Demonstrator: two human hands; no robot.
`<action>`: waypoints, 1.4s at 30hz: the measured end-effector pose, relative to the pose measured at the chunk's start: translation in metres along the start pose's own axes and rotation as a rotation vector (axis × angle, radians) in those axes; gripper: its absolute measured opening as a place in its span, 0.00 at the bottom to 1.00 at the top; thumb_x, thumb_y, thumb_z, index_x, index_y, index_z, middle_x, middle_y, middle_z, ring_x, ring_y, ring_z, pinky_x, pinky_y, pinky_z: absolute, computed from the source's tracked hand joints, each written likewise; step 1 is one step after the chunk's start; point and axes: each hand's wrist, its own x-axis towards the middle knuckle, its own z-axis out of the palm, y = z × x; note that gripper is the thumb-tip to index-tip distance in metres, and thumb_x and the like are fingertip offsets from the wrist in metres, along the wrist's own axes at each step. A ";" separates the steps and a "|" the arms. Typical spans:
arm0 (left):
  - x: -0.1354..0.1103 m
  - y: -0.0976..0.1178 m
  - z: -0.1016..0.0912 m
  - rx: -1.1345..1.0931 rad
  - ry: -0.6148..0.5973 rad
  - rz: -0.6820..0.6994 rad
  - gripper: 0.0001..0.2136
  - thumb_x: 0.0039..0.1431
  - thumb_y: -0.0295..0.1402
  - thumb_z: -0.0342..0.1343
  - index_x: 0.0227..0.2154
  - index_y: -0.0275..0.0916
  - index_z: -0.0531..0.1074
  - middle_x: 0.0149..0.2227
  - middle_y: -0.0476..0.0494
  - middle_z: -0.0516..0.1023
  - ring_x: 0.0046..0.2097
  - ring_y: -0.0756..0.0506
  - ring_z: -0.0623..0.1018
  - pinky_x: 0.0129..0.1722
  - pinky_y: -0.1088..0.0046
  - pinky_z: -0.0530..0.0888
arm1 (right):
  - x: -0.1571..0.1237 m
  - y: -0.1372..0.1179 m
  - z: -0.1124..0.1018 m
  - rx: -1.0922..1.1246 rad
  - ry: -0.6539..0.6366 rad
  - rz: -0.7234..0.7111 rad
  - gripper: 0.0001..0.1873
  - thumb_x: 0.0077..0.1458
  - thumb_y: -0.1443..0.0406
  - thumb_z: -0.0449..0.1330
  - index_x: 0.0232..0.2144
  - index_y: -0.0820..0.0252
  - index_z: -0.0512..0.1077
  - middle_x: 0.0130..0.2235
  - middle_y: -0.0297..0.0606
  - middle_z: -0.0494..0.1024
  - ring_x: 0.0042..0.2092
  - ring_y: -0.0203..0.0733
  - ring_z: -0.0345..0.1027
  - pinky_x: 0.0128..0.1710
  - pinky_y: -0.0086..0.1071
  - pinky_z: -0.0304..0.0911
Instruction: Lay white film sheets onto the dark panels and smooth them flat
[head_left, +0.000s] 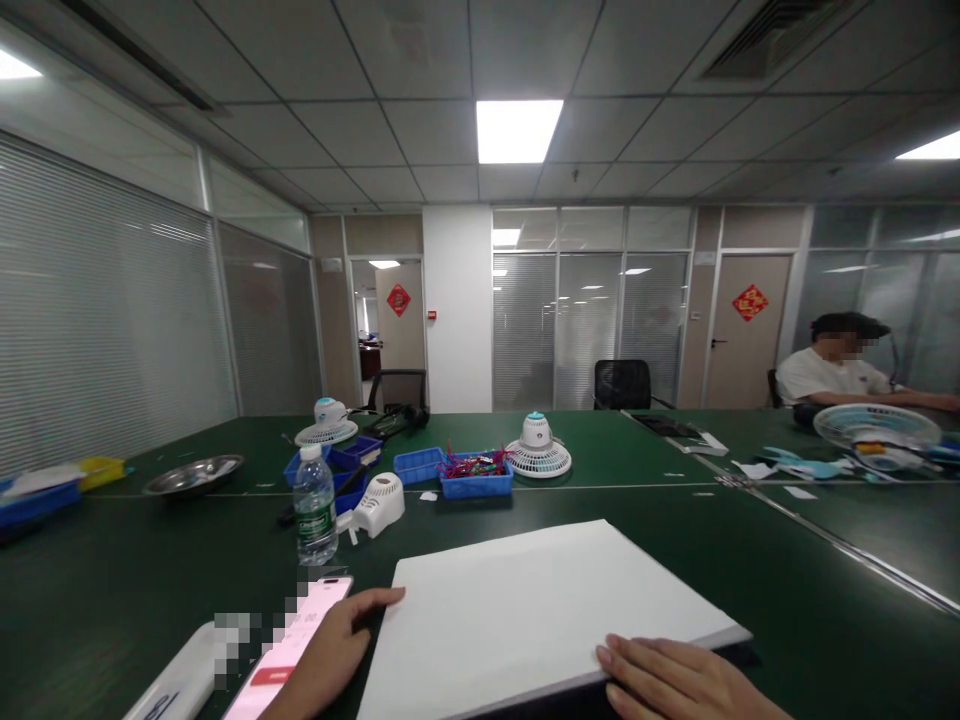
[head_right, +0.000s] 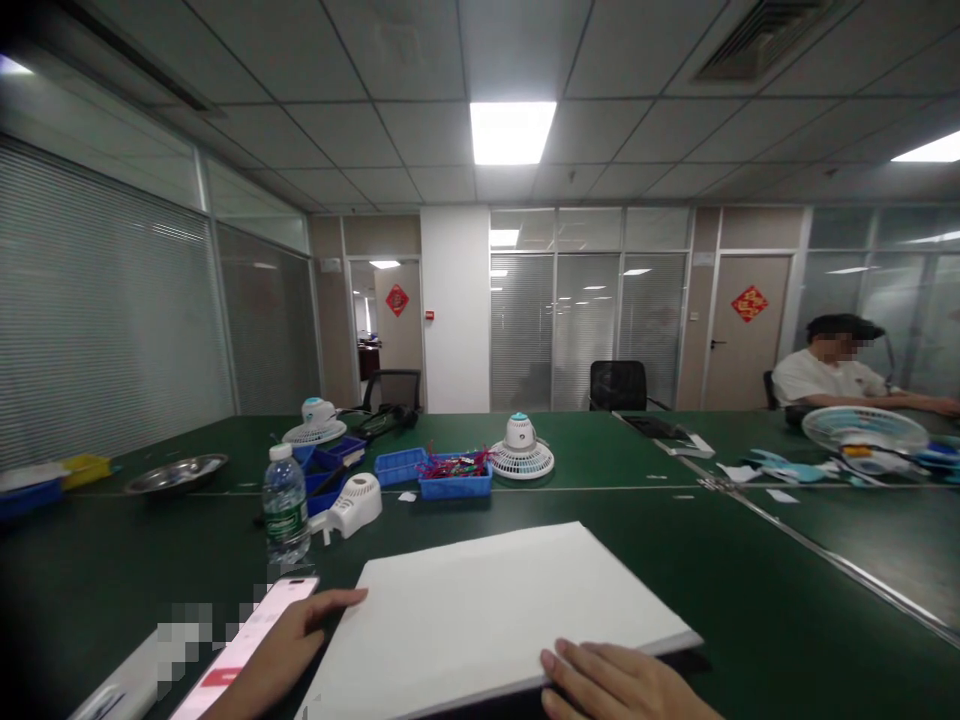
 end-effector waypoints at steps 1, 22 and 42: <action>-0.002 0.000 0.002 0.031 -0.007 0.042 0.22 0.48 0.28 0.54 0.46 0.45 0.81 0.54 0.46 0.81 0.59 0.39 0.76 0.65 0.53 0.65 | -0.004 0.003 0.000 -0.048 -0.014 -0.007 0.22 0.69 0.62 0.50 0.61 0.64 0.68 0.59 0.42 0.73 0.59 0.43 0.70 0.58 0.32 0.66; -0.023 0.026 0.022 0.300 -0.019 0.335 0.23 0.65 0.42 0.51 0.62 0.53 0.67 0.64 0.48 0.70 0.64 0.40 0.70 0.64 0.55 0.66 | -0.024 0.006 0.015 -0.082 0.260 0.558 0.10 0.62 0.71 0.57 0.44 0.59 0.74 0.41 0.42 0.82 0.41 0.40 0.77 0.41 0.33 0.71; -0.020 0.001 0.023 0.379 -0.046 0.080 0.35 0.62 0.51 0.47 0.67 0.35 0.59 0.67 0.34 0.65 0.68 0.36 0.65 0.67 0.52 0.60 | -0.126 0.037 -0.084 -0.355 -0.425 1.089 0.14 0.64 0.61 0.51 0.39 0.56 0.76 0.36 0.40 0.82 0.29 0.45 0.76 0.25 0.34 0.66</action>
